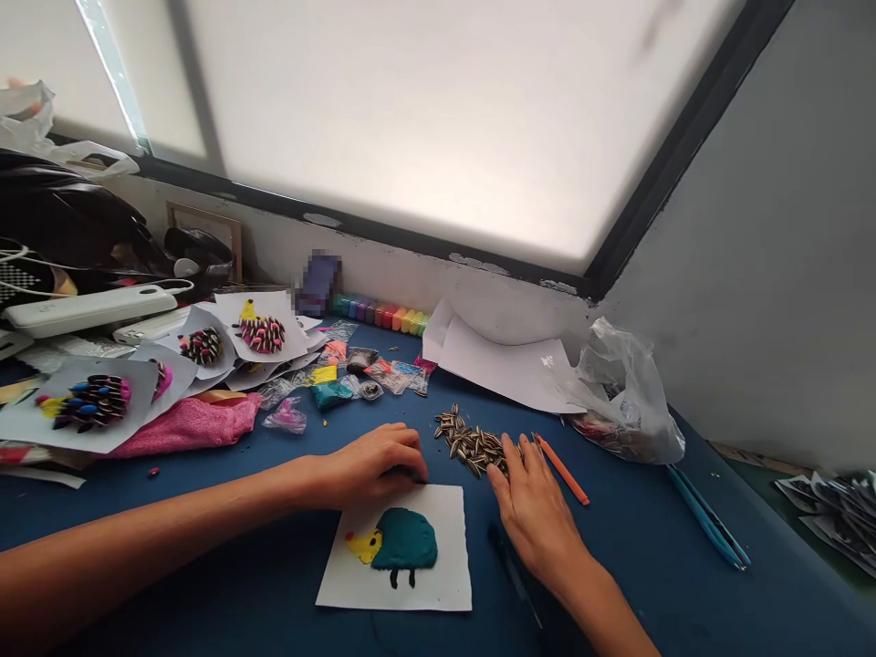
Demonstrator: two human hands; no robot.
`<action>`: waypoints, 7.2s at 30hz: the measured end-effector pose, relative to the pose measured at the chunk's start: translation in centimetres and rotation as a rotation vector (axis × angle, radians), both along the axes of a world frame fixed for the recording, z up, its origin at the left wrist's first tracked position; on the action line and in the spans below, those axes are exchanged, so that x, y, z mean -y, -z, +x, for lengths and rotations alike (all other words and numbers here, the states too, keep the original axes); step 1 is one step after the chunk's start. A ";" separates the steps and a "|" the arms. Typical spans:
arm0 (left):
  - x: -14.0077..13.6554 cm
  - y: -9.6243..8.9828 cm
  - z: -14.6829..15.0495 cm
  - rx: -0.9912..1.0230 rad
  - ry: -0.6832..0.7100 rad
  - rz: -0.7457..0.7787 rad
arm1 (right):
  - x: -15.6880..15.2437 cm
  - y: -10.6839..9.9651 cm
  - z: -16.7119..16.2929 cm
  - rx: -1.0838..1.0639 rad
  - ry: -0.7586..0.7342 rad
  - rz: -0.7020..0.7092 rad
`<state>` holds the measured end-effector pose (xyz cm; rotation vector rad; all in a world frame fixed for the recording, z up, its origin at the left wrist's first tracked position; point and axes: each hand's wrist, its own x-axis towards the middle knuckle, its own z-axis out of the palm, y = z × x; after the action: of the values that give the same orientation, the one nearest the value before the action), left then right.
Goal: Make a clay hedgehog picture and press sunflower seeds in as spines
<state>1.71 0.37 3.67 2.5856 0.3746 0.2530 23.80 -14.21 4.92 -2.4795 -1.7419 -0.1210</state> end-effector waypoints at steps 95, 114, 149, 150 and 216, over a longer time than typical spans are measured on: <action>-1.5 1.7 -3.1 0.074 0.093 0.187 | -1.6 2.0 -8.1 -0.413 -0.658 0.109; -1.6 1.9 -3.2 0.102 0.098 0.168 | -1.4 1.9 -8.2 -0.200 -0.731 0.118; -1.8 2.4 -3.2 0.173 0.102 0.178 | -6.5 2.1 -3.7 0.194 -0.479 0.213; -1.8 2.3 -3.2 0.170 0.103 0.180 | -6.5 2.1 -3.6 0.193 -0.473 0.210; -1.8 2.2 -3.0 0.127 0.096 0.171 | -2.2 0.6 -8.0 -0.181 -0.778 0.023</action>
<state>-1.33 2.17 1.49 2.7278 0.1889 0.4291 15.78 -11.98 4.31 -1.5669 -2.4255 0.1438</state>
